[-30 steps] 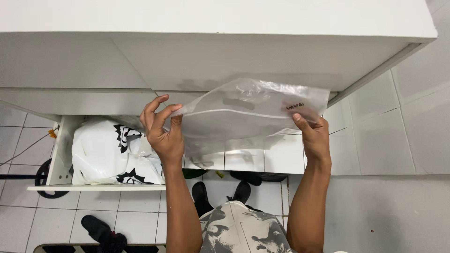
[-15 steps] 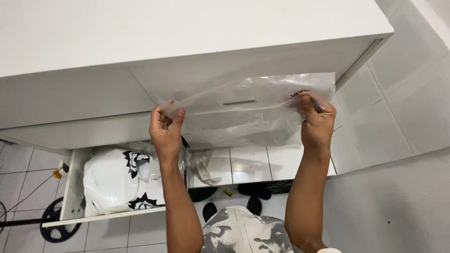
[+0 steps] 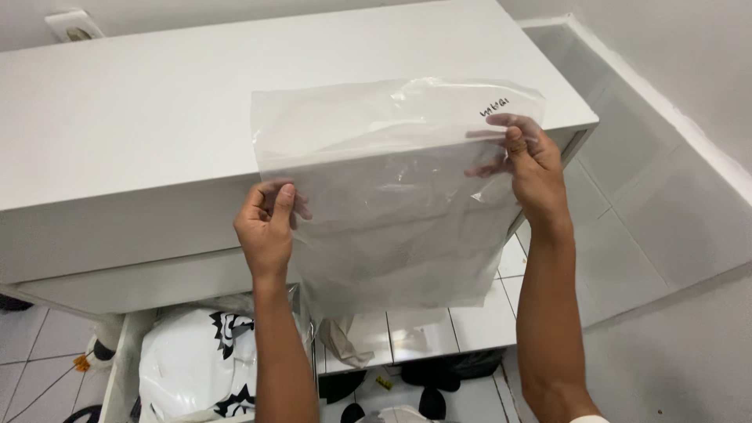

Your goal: The person repeatedly opens a drawer, takes out a clear plastic sheet, and places it on top of a white cabinet. This action is performed multiple times in succession.

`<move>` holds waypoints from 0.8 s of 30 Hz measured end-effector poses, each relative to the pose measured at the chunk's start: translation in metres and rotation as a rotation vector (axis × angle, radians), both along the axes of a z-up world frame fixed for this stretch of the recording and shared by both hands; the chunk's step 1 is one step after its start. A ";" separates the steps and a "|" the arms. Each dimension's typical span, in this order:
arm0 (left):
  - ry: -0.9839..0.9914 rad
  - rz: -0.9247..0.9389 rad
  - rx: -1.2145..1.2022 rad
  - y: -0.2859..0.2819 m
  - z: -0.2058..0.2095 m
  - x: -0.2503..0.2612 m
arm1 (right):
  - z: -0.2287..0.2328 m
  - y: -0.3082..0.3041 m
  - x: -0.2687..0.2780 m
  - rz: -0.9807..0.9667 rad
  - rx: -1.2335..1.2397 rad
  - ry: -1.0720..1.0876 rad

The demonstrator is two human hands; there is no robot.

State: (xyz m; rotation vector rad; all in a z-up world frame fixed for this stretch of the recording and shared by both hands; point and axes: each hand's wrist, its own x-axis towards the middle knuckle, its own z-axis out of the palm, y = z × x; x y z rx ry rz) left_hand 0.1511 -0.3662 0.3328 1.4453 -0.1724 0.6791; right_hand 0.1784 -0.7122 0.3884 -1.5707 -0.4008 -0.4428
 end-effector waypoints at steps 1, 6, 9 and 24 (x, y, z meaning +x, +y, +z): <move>0.003 0.020 0.059 0.000 0.014 0.004 | 0.012 -0.001 0.008 -0.051 -0.046 0.046; 0.156 0.025 0.206 0.005 0.079 0.018 | 0.063 -0.017 0.056 -0.099 -0.268 0.164; 0.244 0.176 0.360 0.010 0.100 0.028 | 0.080 -0.030 0.089 -0.142 -0.492 0.145; 0.363 0.330 1.131 0.026 0.092 0.154 | 0.042 -0.054 0.265 -0.293 -1.270 -0.092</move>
